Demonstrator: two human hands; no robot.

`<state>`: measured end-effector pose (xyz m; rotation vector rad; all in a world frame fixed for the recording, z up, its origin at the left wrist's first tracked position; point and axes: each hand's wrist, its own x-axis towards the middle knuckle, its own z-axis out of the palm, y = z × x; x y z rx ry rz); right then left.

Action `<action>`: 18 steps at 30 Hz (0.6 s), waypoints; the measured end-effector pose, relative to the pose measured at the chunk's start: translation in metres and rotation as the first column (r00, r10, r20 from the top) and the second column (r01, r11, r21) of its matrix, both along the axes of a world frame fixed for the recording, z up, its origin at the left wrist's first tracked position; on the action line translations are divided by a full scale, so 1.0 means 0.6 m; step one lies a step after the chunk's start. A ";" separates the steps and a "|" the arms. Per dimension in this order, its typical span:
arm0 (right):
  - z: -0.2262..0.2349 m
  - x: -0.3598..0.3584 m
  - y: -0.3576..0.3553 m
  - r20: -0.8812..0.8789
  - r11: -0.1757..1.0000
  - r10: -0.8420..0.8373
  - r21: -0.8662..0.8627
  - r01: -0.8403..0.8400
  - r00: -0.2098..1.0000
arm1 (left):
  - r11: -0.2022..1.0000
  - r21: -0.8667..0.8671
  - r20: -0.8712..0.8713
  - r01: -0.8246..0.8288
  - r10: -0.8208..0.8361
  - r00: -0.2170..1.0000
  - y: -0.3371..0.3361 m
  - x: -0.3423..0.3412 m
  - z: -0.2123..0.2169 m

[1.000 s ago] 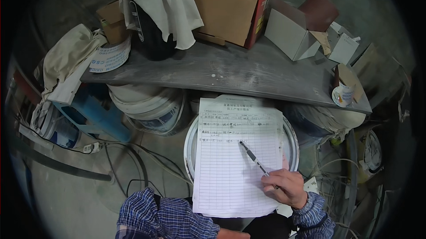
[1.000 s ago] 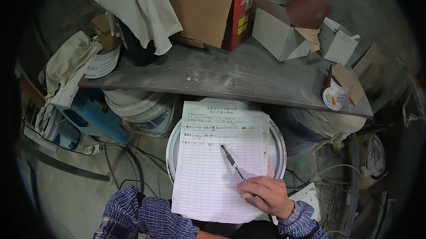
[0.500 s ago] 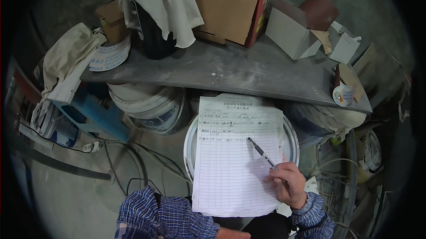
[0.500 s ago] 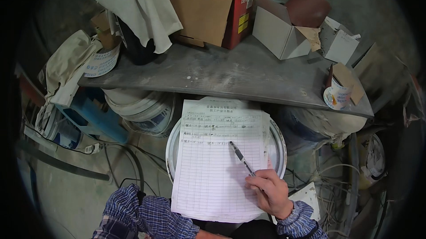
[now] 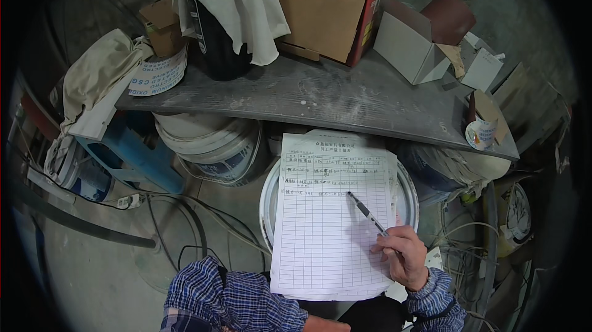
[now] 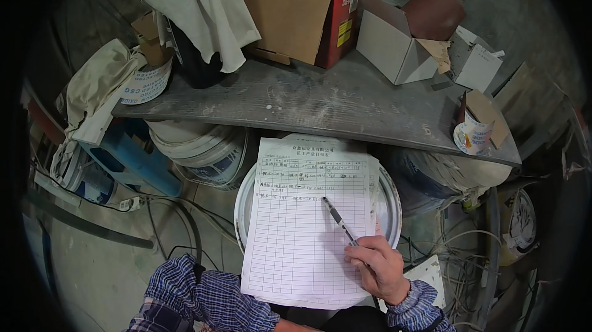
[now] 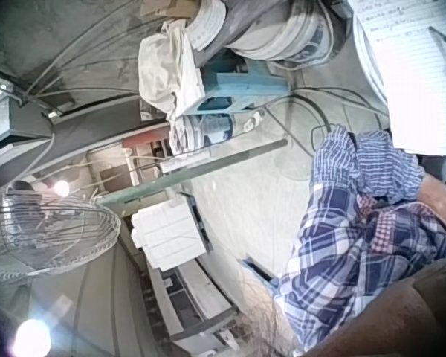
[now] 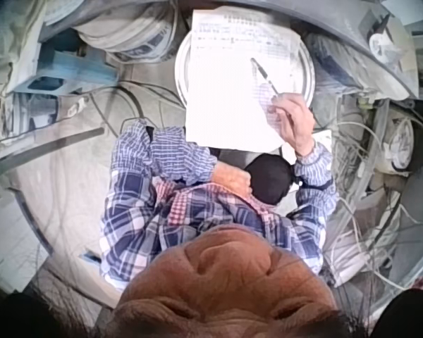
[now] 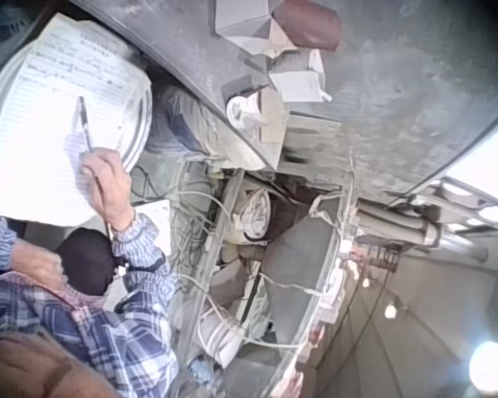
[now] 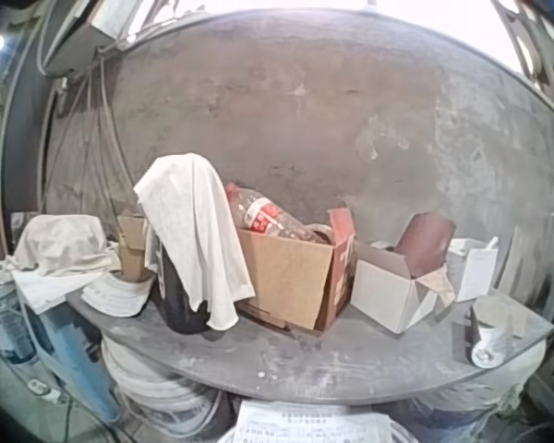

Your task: Filling out a production output and quality registration form using a pen.

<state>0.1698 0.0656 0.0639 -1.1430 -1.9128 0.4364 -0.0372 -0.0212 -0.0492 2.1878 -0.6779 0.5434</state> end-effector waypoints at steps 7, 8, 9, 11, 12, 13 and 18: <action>0.003 0.003 0.003 0.071 0.999 -0.019 0.035 0.017 0.997 | 0.999 -0.009 0.121 -0.035 0.035 0.992 0.001 0.002 -0.009; 0.005 0.000 0.003 0.075 0.999 -0.023 0.033 0.021 0.997 | 0.999 -0.005 0.146 -0.053 0.053 0.988 0.001 0.001 -0.009; 0.007 -0.002 0.004 0.079 0.999 -0.027 0.031 0.024 0.996 | 0.997 -0.001 0.172 -0.072 0.071 0.983 0.001 0.000 -0.009; 0.011 -0.002 0.004 0.093 0.999 -0.023 0.025 0.021 0.995 | 0.998 0.020 0.141 -0.066 0.063 0.988 -0.002 0.000 -0.014; 0.012 -0.002 0.005 0.099 1.000 -0.021 0.021 0.019 0.995 | 0.999 0.035 0.083 -0.041 0.038 0.996 -0.005 0.000 -0.018; 0.012 -0.002 0.006 0.102 0.999 -0.019 0.032 0.016 0.995 | 0.999 0.048 0.025 -0.015 0.014 1.000 -0.008 0.000 -0.023; 0.005 -0.005 0.007 0.096 0.999 -0.030 0.044 0.025 0.995 | 0.999 0.029 0.080 -0.016 0.013 0.997 -0.002 0.004 -0.013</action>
